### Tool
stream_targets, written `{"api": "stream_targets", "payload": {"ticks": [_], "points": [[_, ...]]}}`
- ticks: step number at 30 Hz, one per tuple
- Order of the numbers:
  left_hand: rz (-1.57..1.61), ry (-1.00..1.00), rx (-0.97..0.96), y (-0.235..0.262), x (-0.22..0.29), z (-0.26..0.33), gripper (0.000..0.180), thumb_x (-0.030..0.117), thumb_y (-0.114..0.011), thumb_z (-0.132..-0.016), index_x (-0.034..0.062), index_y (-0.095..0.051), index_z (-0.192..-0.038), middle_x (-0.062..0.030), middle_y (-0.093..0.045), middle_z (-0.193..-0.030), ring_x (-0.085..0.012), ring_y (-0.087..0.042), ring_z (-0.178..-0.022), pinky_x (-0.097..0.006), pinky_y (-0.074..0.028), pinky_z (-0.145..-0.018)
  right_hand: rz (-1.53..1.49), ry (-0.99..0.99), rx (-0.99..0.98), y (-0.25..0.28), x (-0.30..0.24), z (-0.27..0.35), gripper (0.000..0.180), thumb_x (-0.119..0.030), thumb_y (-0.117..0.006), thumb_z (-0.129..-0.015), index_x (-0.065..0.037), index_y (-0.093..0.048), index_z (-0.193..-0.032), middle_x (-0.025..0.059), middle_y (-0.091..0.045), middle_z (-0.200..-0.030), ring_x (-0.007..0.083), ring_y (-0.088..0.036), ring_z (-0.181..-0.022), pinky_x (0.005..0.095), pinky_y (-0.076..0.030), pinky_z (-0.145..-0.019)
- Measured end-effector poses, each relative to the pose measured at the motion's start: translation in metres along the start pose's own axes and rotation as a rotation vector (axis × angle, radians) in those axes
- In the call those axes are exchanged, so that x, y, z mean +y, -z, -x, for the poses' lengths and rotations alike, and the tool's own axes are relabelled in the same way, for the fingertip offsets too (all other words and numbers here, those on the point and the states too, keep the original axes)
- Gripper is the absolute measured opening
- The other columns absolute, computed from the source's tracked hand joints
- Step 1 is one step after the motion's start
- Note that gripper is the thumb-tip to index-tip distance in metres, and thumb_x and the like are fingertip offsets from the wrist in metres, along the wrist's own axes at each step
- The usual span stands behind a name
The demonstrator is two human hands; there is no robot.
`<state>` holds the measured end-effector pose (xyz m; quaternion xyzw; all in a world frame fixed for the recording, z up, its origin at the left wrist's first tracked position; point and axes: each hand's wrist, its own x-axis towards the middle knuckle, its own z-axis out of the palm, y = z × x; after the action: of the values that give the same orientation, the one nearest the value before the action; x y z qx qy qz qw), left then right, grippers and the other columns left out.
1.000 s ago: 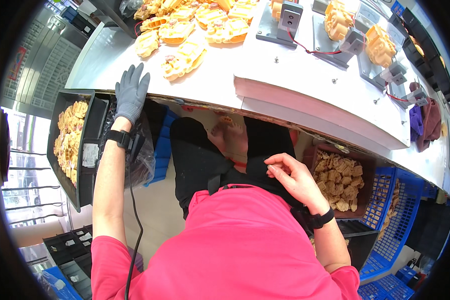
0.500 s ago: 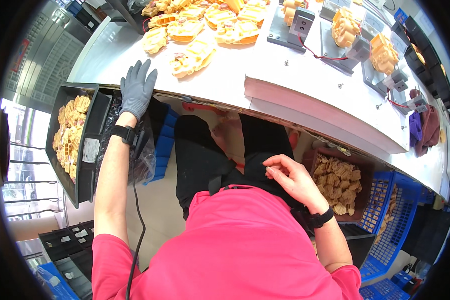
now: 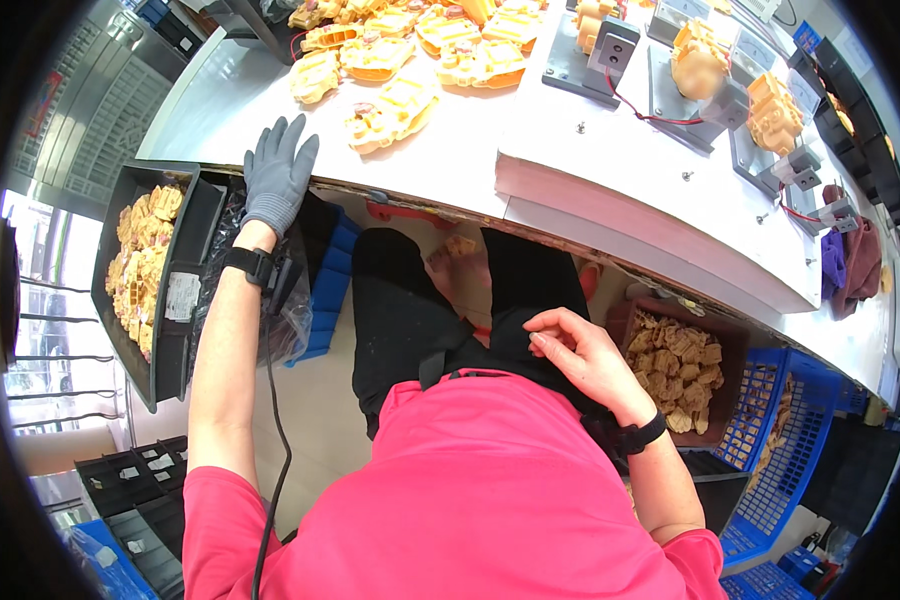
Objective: The person picks up yellow plastic toy car bodies from a bin and places them into a testing jig on a white table. They connect wires to the parts and operate a switch to test them. After testing, the parts are removed and placed back into the bin or onto the table.
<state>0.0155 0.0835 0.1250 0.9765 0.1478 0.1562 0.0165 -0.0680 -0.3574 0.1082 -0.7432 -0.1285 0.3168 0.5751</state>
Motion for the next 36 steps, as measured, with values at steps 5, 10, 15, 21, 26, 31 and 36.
{"api": "stream_targets", "payload": {"ticks": [5,10,15,21,26,31,36], "points": [[0.001,-0.012,0.011,-0.003,-0.001,-0.003,0.064,0.061,-0.039,-0.096,0.0221,-0.046,-0.147,-0.0126,-0.037,-0.156,-0.0333,-0.028,-0.145,-0.055,-0.013,-0.118,0.014,-0.011,0.002,0.001,0.003,0.002,0.021,-0.017,-0.058,-0.100,-0.001,-0.061,-0.114,0.0060,-0.068,-0.098,0.0125,-0.066,-0.092,0.0272,-0.052,-0.084],[-0.009,-0.011,0.012,-0.002,-0.001,-0.001,0.064,0.061,-0.039,-0.096,0.0219,-0.046,-0.146,-0.0124,-0.037,-0.155,-0.0333,-0.028,-0.145,-0.055,-0.013,-0.118,-0.001,-0.018,-0.002,0.001,0.005,0.004,0.021,-0.017,-0.058,-0.100,-0.002,-0.062,-0.114,0.0058,-0.068,-0.099,0.0127,-0.066,-0.092,0.0275,-0.052,-0.084],[-0.010,-0.011,0.018,-0.003,-0.002,-0.002,0.064,0.062,-0.039,-0.096,0.0224,-0.046,-0.146,-0.0124,-0.037,-0.155,-0.0332,-0.028,-0.145,-0.055,-0.014,-0.118,-0.012,-0.020,0.000,-0.001,0.007,0.004,0.021,-0.017,-0.058,-0.100,-0.002,-0.062,-0.114,0.0056,-0.068,-0.099,0.0128,-0.066,-0.092,0.0275,-0.052,-0.084],[-0.001,-0.010,0.011,-0.002,0.001,-0.002,0.064,0.061,-0.038,-0.097,0.0221,-0.046,-0.146,-0.0125,-0.037,-0.156,-0.0335,-0.028,-0.145,-0.055,-0.014,-0.118,-0.004,-0.029,0.004,0.000,0.010,0.001,0.020,-0.016,-0.058,-0.100,-0.002,-0.061,-0.114,0.0052,-0.068,-0.098,0.0122,-0.066,-0.091,0.0270,-0.052,-0.084],[-0.014,-0.003,0.004,-0.001,-0.001,-0.002,0.064,0.061,-0.038,-0.097,0.0220,-0.045,-0.147,-0.0128,-0.036,-0.156,-0.0337,-0.027,-0.146,-0.055,-0.013,-0.119,-0.062,-0.033,-0.007,-0.001,0.012,-0.002,0.021,-0.016,-0.058,-0.101,-0.002,-0.061,-0.115,0.0047,-0.068,-0.097,0.0115,-0.066,-0.092,0.0268,-0.052,-0.084],[-0.003,-0.008,0.007,-0.002,0.000,-0.002,0.064,0.061,-0.038,-0.097,0.0221,-0.045,-0.147,-0.0131,-0.036,-0.156,-0.0337,-0.027,-0.146,-0.055,-0.013,-0.119,-0.049,-0.042,-0.001,0.000,0.014,-0.001,0.021,-0.016,-0.058,-0.101,-0.001,-0.060,-0.115,0.0041,-0.067,-0.097,0.0108,-0.064,-0.092,0.0263,-0.051,-0.085],[-0.011,-0.014,0.013,-0.003,-0.002,-0.002,0.064,0.062,-0.038,-0.097,0.0224,-0.045,-0.147,-0.0131,-0.036,-0.156,-0.0336,-0.027,-0.146,-0.055,-0.013,-0.118,-0.070,-0.051,0.000,0.000,0.016,-0.001,0.021,-0.016,-0.058,-0.101,-0.002,-0.061,-0.115,0.0040,-0.068,-0.097,0.0109,-0.065,-0.091,0.0262,-0.051,-0.084]]}}
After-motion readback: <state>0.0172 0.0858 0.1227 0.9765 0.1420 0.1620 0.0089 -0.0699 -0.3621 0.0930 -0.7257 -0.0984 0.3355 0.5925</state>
